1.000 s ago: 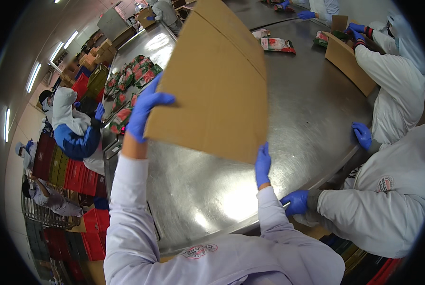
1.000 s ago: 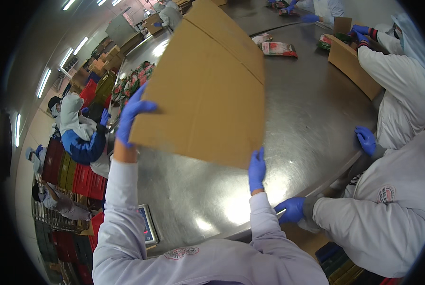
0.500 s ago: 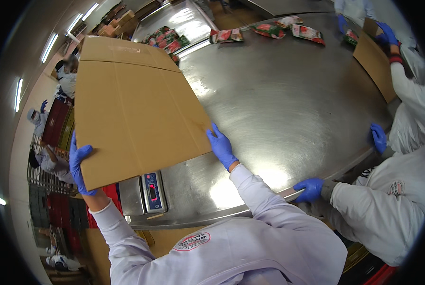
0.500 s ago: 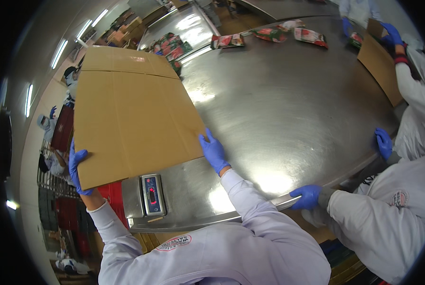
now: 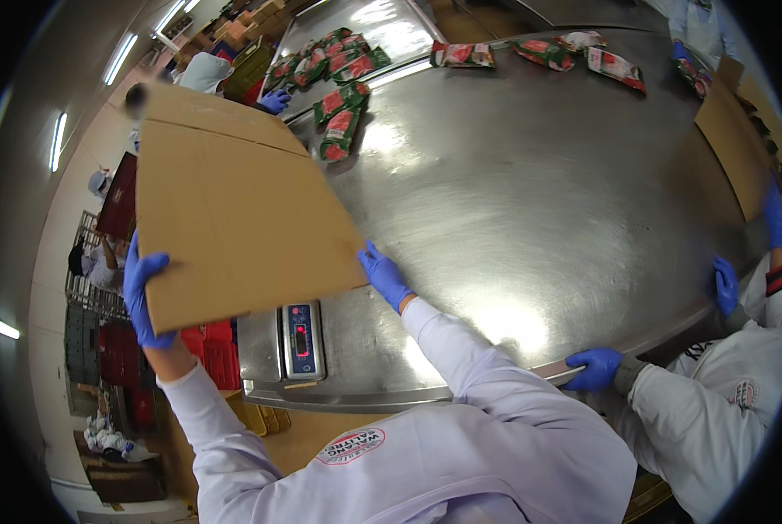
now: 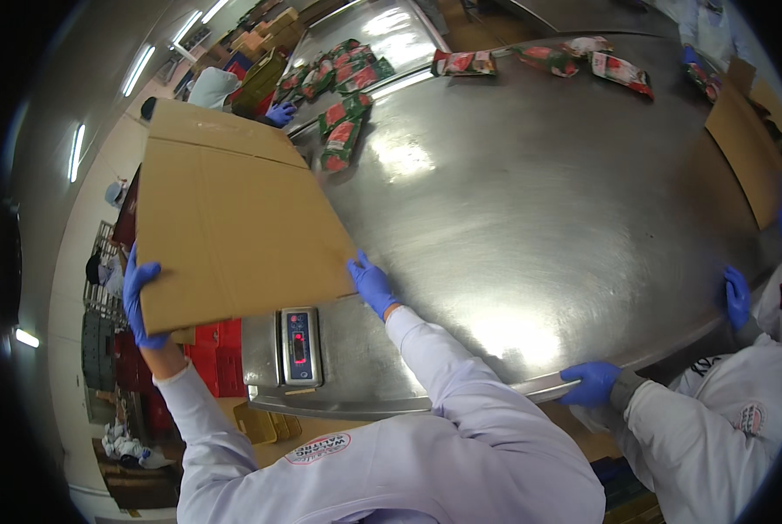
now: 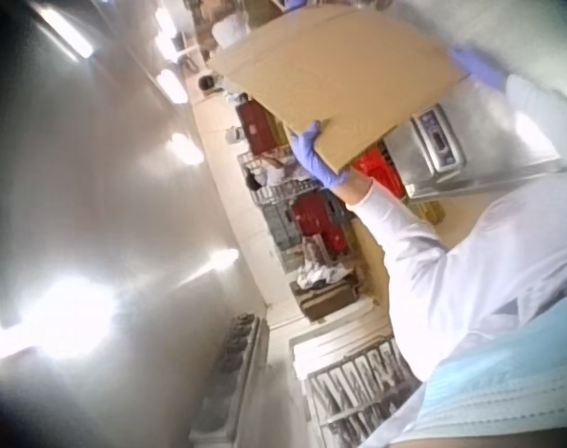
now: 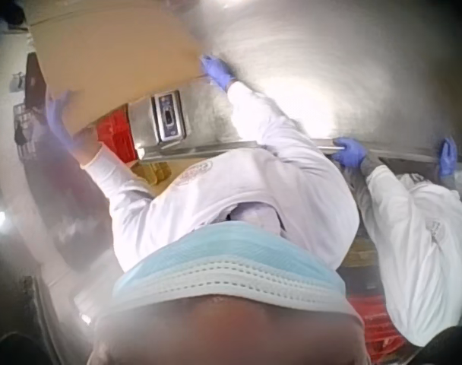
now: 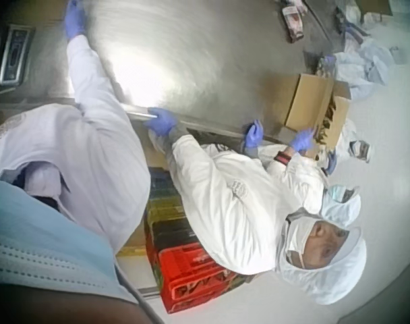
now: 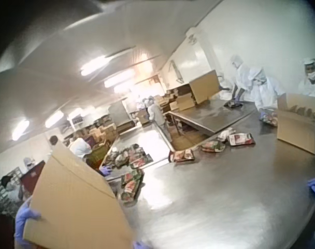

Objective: The person folds flat cardboard sheets into box shapes on a stainless steel table. They repeatedly crease the cardboard along pre-scored lines and form the sides into a rectangular prism. Other workers in protective gear are visible nearby handling packaged goods.

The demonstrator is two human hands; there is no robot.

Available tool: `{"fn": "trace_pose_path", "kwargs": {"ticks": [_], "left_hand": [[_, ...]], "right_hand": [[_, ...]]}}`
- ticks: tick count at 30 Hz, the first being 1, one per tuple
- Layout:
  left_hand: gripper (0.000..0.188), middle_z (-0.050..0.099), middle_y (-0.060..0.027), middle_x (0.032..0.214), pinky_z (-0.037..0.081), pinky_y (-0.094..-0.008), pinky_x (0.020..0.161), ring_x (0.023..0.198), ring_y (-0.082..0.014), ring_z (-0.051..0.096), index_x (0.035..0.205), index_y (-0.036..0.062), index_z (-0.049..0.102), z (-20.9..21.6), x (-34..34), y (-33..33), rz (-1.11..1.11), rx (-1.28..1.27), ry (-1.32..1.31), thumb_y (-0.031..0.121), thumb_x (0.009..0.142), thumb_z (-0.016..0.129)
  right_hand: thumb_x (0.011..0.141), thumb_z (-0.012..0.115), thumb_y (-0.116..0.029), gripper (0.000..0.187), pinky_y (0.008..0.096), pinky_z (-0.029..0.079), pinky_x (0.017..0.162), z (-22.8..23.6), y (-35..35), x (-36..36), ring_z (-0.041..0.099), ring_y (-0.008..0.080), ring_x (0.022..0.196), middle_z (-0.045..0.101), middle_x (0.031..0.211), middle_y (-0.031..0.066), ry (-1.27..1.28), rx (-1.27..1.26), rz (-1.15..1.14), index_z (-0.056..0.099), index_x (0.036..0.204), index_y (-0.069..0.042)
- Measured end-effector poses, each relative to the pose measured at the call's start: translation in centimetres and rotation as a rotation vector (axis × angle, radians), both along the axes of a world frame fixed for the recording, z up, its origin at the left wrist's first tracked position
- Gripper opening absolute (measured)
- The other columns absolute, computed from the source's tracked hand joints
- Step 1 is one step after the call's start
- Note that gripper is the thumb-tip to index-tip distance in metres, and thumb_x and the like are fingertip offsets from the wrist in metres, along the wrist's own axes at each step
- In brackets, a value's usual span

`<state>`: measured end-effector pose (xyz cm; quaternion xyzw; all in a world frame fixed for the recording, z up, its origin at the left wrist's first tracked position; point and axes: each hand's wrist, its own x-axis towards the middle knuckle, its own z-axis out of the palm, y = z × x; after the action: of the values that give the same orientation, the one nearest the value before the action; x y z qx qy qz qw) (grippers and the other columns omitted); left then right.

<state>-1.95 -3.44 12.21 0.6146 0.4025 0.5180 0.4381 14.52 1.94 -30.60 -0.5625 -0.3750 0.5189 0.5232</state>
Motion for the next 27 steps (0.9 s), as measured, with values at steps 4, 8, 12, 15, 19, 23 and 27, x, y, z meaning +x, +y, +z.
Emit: {"fn": "trace_pose_path", "kwargs": {"ticks": [4, 8, 12, 15, 19, 23, 27], "left_hand": [[0.061, 0.057, -0.0149, 0.123, 0.046, -0.0338, 0.097, 0.112, -0.0239, 0.058, 0.133, -0.0019, 0.045, -2.2, 0.0, 7.8, 0.064, -0.124, 0.024, 0.011, 0.074, 0.058], [0.069, 0.056, -0.0150, 0.128, 0.046, -0.0321, 0.096, 0.114, -0.0238, 0.057, 0.138, -0.0013, 0.041, -3.4, -0.6, 10.2, -0.190, -0.108, -0.046, 0.010, 0.073, 0.058], [0.077, 0.055, -0.0151, 0.129, 0.047, -0.0315, 0.094, 0.112, -0.0242, 0.058, 0.142, -0.0006, 0.038, -5.1, 2.1, 9.6, -0.301, -0.186, -0.107, 0.009, 0.069, 0.059], [0.080, 0.054, -0.0157, 0.130, 0.047, -0.0315, 0.096, 0.113, -0.0246, 0.058, 0.142, -0.0005, 0.037, -5.7, 4.8, 9.3, -0.401, -0.175, 0.049, 0.007, 0.066, 0.059], [0.081, 0.050, -0.0170, 0.134, 0.044, -0.0340, 0.099, 0.118, -0.0275, 0.054, 0.141, -0.0025, 0.038, -3.5, 4.8, 6.2, -0.335, -0.214, -0.118, 0.005, 0.063, 0.059], [0.074, 0.051, -0.0188, 0.132, 0.044, -0.0392, 0.102, 0.119, -0.0319, 0.054, 0.138, -0.0038, 0.040, 0.3, 2.9, 3.7, -0.266, -0.053, -0.197, 0.006, 0.067, 0.059], [0.068, 0.051, -0.0188, 0.132, 0.044, -0.0406, 0.102, 0.120, -0.0319, 0.053, 0.137, -0.0031, 0.040, 0.5, 0.8, 5.1, -0.198, -0.026, -0.162, 0.007, 0.072, 0.058]], "right_hand": [[0.092, 0.048, -0.049, 0.064, 0.0419, 0.049, 0.086, 0.6, 1.4, 2.9, 0.062, 0.0373, 0.102, 0.064, 0.114, 0.0226, -0.118, -0.025, -0.127, 0.041, 0.142, -0.010], [0.095, 0.047, -0.046, 0.061, 0.0337, 0.044, 0.097, 2.4, -0.8, 6.7, 0.059, 0.0309, 0.114, 0.060, 0.123, 0.0220, -0.191, -0.147, -0.200, 0.040, 0.143, -0.008], [0.095, 0.044, -0.039, 0.062, 0.0396, 0.043, 0.098, 2.4, -7.8, 6.8, 0.052, 0.0368, 0.120, 0.053, 0.128, 0.0253, -0.125, -0.144, -0.472, 0.029, 0.147, -0.009], [0.097, 0.043, -0.034, 0.061, 0.0364, 0.041, 0.101, 1.1, -11.7, 6.7, 0.051, 0.0316, 0.123, 0.047, 0.138, 0.0195, 0.108, -0.219, -0.540, 0.024, 0.150, -0.009], [0.099, 0.046, -0.021, 0.059, 0.0281, 0.047, 0.078, 1.2, -11.1, 6.7, 0.056, 0.0140, 0.082, 0.061, 0.109, 0.0061, 0.375, -0.032, -0.538, 0.021, 0.152, -0.011], [0.094, 0.048, -0.036, 0.062, 0.0366, 0.047, 0.090, 4.1, -6.4, 6.1, 0.061, 0.0298, 0.108, 0.062, 0.121, 0.0175, 0.097, -0.135, -0.342, 0.030, 0.148, -0.011], [0.092, 0.052, -0.040, 0.060, 0.0325, 0.048, 0.084, 5.1, -3.0, 6.2, 0.063, 0.0236, 0.093, 0.067, 0.108, 0.0132, -0.108, -0.117, -0.277, 0.039, 0.144, -0.012]]}}
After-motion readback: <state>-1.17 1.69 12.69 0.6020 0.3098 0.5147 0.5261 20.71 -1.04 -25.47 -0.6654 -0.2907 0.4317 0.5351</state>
